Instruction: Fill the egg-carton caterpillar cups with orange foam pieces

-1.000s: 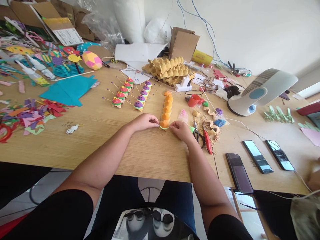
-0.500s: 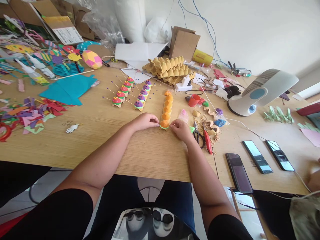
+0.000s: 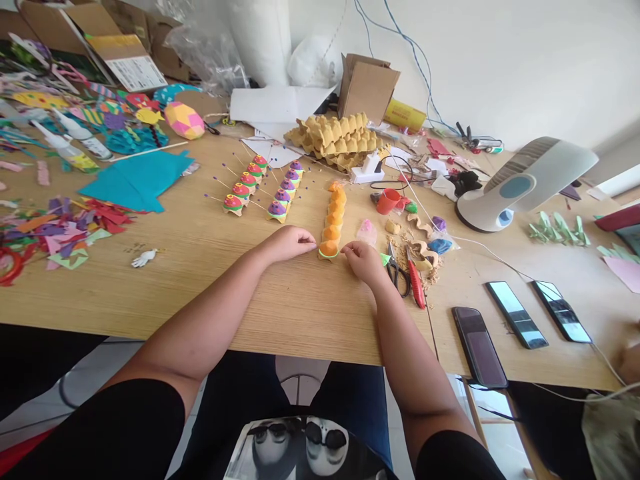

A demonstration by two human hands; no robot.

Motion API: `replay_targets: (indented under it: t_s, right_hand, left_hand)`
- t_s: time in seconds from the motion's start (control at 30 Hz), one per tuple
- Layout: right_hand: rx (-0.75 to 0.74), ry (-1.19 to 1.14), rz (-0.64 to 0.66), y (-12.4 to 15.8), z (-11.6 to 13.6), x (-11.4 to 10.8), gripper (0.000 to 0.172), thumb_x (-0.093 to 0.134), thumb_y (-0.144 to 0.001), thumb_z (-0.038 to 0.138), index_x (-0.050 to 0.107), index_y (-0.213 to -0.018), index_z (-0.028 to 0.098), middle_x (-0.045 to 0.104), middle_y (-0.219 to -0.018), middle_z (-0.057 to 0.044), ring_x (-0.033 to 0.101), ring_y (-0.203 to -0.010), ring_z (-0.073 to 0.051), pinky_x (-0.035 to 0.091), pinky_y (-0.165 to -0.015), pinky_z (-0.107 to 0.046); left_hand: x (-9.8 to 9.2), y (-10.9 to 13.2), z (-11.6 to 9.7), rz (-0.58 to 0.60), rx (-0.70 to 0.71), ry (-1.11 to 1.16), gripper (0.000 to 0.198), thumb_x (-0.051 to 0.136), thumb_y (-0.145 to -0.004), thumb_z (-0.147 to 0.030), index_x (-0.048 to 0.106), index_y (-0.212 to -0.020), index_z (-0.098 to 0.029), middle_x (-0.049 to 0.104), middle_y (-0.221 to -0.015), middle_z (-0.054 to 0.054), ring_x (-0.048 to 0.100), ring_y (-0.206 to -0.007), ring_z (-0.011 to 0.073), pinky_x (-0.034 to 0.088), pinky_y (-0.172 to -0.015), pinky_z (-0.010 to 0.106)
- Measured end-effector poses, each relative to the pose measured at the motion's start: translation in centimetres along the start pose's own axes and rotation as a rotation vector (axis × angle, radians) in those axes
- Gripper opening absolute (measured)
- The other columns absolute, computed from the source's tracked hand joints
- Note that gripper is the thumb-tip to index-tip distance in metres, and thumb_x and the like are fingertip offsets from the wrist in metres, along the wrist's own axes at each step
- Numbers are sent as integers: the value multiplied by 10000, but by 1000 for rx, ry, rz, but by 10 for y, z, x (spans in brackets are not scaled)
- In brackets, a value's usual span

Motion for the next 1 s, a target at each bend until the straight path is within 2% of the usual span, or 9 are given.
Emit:
replay_targets:
  t_s: [0.1, 0.17, 0.3, 0.37, 0.47, 0.63, 0.77, 0.87, 1.0]
  right_hand:
    - [-26, 69, 63, 4, 7, 3, 241, 525, -907, 308, 719, -858, 174, 592, -646, 6, 488, -629, -148, 321, -614, -276]
    - [-54, 77, 98, 6, 10, 5, 262, 516, -915, 303, 701, -788, 169, 582, -621, 4, 487, -633, -146, 313, -612, -275]
    - [17, -102, 97, 6, 5, 8, 253, 545, -906, 336, 672, -754, 180, 541, -555, 25, 436, -538, -122, 279, -545, -266]
    - [94, -291, 84, 5, 0, 9, 244, 583, -892, 387, 667, -774, 190, 529, -548, 38, 380, -475, -100, 245, -496, -256]
    - [180, -628, 114, 6, -2, 13, 283, 661, -846, 471, 638, -774, 198, 526, -550, 49, 299, -418, -66, 169, -439, -240]
    - [263, -1096, 214, 9, 6, 23, 378, 800, -750, 498, 603, -877, 201, 532, -556, 72, 255, -405, -36, 124, -410, -189]
    - [268, -1239, 241, 10, 9, 26, 428, 855, -726, 464, 536, -834, 200, 549, -579, 82, 262, -408, -18, 150, -405, -159]
    - [282, -1292, 252, 10, 10, 27, 436, 849, -753, 451, 493, -801, 204, 538, -567, 91, 249, -404, -17, 147, -399, -154]
    - [314, -1335, 290, 10, 12, 30, 433, 833, -788, 438, 467, -785, 207, 525, -551, 96, 226, -400, -19, 126, -395, -153]
  left_hand:
    - [0, 4, -5, 30, -41, -112, 390, 599, -850, -523, 728, -723, -177, 737, -709, 28, 599, -645, 173, 395, -626, 279]
    - [1, 7, -8, 61, -64, -129, 422, 575, -867, -533, 706, -682, -176, 718, -680, 26, 557, -586, 155, 364, -591, 280]
    - [3, 7, -5, 47, -124, -30, 453, 600, -860, -569, 709, -653, -181, 614, -537, 14, 463, -481, 134, 319, -530, 282]
    - [5, 5, 0, 15, -168, 128, 432, 636, -850, -568, 721, -675, -182, 639, -562, 20, 446, -458, 120, 308, -504, 276]
    - [10, 2, 2, -15, -221, 444, 352, 735, -810, -500, 725, -717, -160, 746, -755, 69, 522, -506, 105, 308, -477, 248]
    - [17, 5, -3, -75, -360, 909, 208, 800, -827, -311, 734, -804, -115, 736, -783, 78, 644, -613, 106, 378, -458, 174]
    - [26, 8, -9, 8, -457, 1208, 63, 724, -897, -162, 743, -903, -102, 733, -808, 71, 699, -672, 110, 458, -449, 129]
    - [32, 10, -10, 57, -536, 1353, 75, 667, -931, -114, 733, -901, -95, 726, -797, 64, 707, -660, 104, 479, -431, 107]
    - [38, 10, -11, 93, -571, 1468, 81, 682, -903, -61, 706, -834, -93, 689, -726, 37, 690, -629, 94, 491, -427, 91]
Point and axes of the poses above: each hand's wrist, its own y-axis away from the middle knuckle, its own x-axis out of the palm, z = x × y, the point moved 6 cm from there along -y, towards the middle knuckle
